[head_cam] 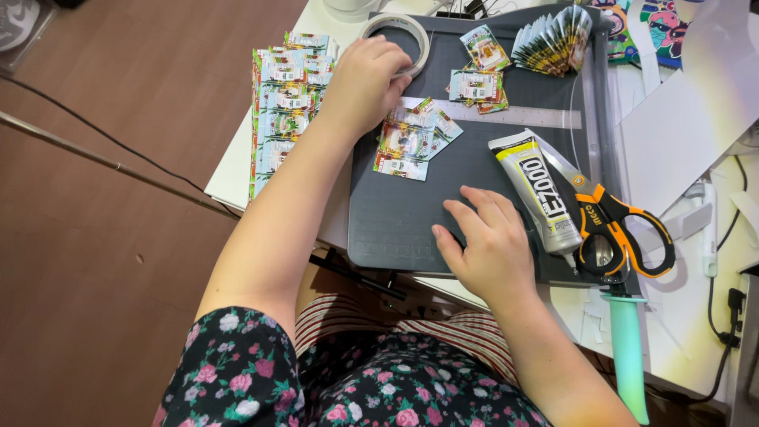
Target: The person assembles small paper packs by applying clear tape to white paper, folding it, and inserting a printed card. They repeat this process with multiple cards, using scissors to trim tape and a tube of adhesive to secure the final edges.
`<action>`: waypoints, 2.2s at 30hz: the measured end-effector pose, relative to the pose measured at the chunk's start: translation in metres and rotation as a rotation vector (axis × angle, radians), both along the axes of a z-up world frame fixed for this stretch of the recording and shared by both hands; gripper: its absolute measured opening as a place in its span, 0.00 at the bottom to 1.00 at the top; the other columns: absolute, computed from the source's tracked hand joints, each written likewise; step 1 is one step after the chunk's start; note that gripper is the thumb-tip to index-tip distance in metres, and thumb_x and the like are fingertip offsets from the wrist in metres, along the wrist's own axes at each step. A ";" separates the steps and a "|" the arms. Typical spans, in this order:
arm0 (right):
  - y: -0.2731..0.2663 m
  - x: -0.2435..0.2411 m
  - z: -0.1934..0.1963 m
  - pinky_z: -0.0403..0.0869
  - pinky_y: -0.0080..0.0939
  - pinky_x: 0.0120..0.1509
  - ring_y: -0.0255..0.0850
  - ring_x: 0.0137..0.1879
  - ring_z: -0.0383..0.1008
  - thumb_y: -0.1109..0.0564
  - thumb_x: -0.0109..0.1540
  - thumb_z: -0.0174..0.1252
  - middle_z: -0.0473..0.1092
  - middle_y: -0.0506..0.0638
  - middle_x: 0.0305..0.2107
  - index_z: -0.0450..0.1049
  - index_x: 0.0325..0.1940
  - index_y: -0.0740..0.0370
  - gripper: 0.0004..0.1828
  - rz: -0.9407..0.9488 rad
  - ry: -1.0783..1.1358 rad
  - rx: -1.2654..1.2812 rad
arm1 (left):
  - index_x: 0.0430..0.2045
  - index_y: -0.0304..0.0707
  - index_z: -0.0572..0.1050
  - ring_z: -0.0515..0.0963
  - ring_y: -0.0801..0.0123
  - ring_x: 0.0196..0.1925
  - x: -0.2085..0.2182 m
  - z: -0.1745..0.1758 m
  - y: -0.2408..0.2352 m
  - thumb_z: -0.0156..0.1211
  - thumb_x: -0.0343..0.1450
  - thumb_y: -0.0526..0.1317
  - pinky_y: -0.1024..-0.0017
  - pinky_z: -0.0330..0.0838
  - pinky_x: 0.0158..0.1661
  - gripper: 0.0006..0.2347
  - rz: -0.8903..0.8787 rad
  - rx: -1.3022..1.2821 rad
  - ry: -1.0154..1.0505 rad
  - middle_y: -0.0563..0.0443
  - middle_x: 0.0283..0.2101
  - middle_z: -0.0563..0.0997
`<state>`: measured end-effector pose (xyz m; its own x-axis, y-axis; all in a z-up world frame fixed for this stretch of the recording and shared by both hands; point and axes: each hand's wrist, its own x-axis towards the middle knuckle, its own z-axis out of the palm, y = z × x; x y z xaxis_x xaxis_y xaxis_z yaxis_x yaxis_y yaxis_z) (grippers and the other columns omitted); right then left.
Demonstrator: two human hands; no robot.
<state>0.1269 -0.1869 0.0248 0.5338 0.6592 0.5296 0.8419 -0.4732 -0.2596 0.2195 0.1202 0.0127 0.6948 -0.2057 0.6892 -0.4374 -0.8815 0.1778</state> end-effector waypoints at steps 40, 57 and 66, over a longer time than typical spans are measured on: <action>-0.037 0.015 -0.039 0.75 0.51 0.44 0.48 0.38 0.75 0.41 0.63 0.61 0.73 0.60 0.30 0.79 0.48 0.73 0.28 0.103 0.279 0.536 | 0.34 0.50 0.80 0.77 0.64 0.38 -0.150 0.002 -0.145 0.55 0.75 0.40 0.68 0.73 0.38 0.06 0.099 -0.145 -0.404 0.56 0.34 0.74; -0.018 0.004 -0.017 0.75 0.39 0.42 0.34 0.34 0.73 0.71 0.62 0.63 0.76 0.58 0.25 0.73 0.57 0.77 0.19 0.171 0.400 0.708 | 0.65 0.38 0.63 0.83 0.49 0.47 -0.160 -0.001 -0.128 0.63 0.74 0.48 0.56 0.77 0.48 0.26 -0.125 -0.777 0.117 0.39 0.56 0.76; -0.012 -0.001 -0.002 0.78 0.49 0.41 0.51 0.37 0.80 0.77 0.57 0.63 0.78 0.61 0.33 0.84 0.38 0.68 0.11 0.205 0.187 0.560 | 0.51 0.55 0.77 0.83 0.69 0.36 -0.159 -0.001 -0.112 0.47 0.76 0.55 0.70 0.76 0.42 0.16 -0.249 -0.961 0.430 0.54 0.34 0.85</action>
